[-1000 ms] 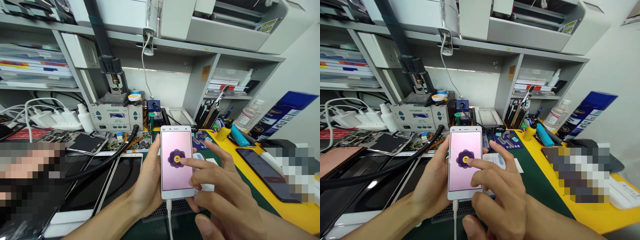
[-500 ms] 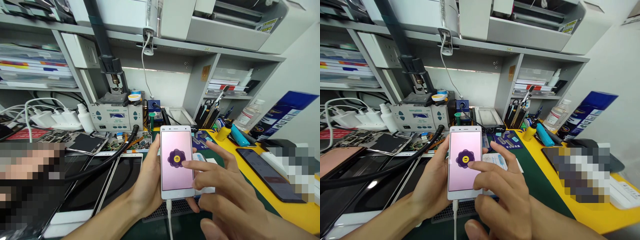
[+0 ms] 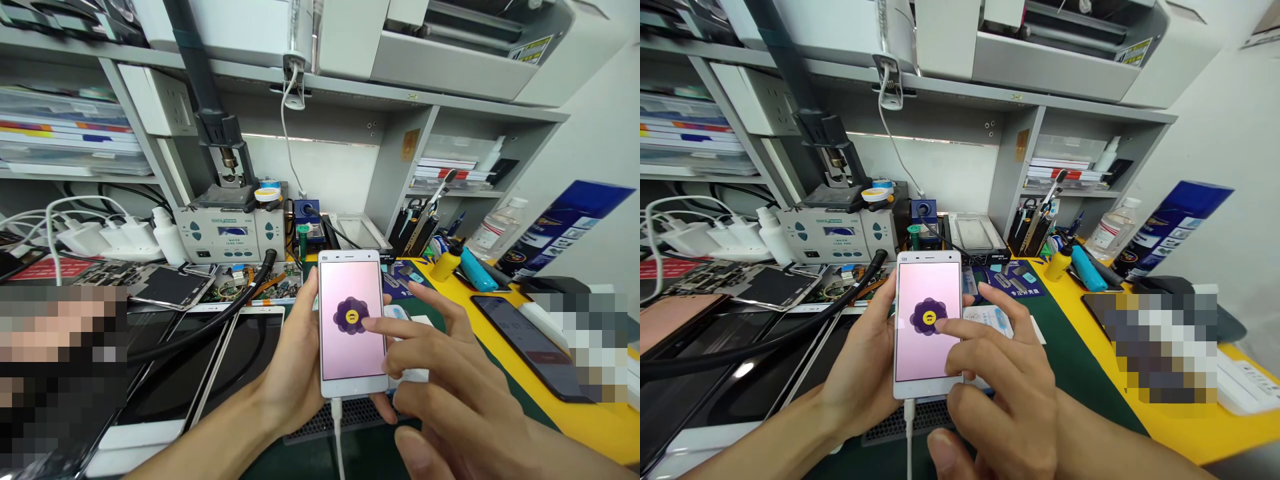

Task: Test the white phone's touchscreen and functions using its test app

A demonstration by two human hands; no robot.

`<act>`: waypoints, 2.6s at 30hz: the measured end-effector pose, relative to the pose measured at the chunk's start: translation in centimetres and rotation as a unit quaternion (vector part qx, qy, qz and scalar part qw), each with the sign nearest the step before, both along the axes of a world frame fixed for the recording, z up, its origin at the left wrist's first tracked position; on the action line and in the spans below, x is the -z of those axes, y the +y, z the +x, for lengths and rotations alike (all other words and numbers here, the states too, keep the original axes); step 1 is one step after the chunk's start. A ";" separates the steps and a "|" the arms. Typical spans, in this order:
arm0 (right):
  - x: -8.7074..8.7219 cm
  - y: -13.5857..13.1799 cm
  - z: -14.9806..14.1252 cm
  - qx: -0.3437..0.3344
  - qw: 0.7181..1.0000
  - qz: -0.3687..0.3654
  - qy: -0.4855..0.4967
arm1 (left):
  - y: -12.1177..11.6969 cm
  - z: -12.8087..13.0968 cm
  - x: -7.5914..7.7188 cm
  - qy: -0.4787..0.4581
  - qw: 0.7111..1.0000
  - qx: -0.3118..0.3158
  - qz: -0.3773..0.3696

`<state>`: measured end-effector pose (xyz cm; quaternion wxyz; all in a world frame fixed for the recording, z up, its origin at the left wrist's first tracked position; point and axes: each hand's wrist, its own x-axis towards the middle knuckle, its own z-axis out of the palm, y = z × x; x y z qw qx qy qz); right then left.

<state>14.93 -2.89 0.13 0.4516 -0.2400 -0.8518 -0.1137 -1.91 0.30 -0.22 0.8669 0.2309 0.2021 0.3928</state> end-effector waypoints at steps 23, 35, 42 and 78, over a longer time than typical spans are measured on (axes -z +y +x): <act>-0.2 -0.6 0.2 0.006 1.000 -0.020 -0.003 | 0.1 -0.1 0.3 0.016 1.000 -0.008 -0.006; 0.1 0.1 -0.4 -0.004 1.000 0.001 -0.003 | 0.0 0.0 0.1 -0.009 1.000 -0.001 0.004; -0.2 -0.3 0.2 -0.006 1.000 -0.014 -0.016 | 0.1 0.0 0.2 0.006 1.000 -0.004 -0.005; 0.1 0.0 -0.1 -0.040 0.998 -0.017 -0.037 | 0.0 0.1 -0.2 0.016 1.000 -0.012 -0.012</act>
